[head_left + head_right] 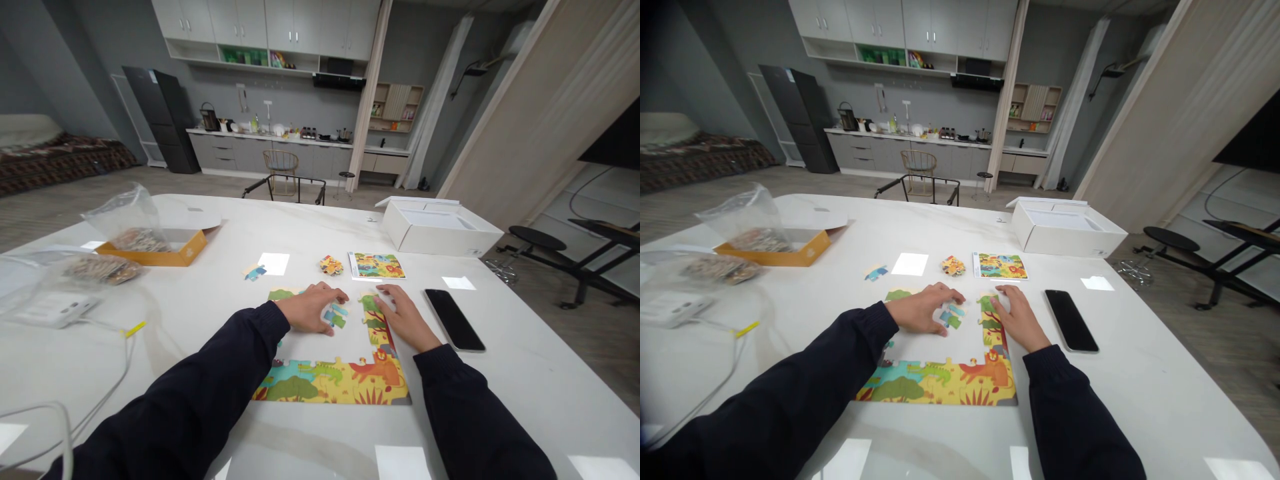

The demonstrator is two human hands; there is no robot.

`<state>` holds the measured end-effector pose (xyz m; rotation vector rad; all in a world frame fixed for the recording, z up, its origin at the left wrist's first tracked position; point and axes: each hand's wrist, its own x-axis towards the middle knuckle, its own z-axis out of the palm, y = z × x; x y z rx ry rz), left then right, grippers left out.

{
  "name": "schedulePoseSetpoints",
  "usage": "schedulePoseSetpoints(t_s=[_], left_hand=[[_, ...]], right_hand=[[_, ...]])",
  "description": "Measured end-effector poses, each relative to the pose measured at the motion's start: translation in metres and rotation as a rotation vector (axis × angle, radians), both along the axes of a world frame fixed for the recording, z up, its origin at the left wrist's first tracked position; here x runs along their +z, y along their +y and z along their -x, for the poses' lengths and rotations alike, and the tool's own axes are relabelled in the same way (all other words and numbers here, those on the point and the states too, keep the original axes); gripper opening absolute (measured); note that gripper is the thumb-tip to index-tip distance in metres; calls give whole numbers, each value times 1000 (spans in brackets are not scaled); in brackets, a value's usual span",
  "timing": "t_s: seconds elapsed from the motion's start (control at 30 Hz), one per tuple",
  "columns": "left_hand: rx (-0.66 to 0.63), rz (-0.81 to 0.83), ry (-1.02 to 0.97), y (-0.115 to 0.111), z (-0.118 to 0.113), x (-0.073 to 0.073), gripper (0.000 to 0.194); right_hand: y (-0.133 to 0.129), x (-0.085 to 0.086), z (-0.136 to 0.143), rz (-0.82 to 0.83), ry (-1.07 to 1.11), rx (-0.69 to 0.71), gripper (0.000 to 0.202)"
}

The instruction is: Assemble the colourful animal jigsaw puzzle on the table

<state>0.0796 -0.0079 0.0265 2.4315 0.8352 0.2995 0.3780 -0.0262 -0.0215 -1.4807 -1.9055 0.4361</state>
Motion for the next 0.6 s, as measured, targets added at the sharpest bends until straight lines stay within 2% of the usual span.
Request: schedulePoseSetpoints(t_s=[0.3,0.43,0.6], left_hand=[[51,-26,-12,-4,-2,6,61],[83,-119,-38,-2,-8,1,54],[151,-170,-127,13,-33,-11,42]], right_hand=[[-2,4,2,-1,3,-8,40],[0,2,1,-11,-7,-5,39],[1,1,0,-52,-63,54,33]])
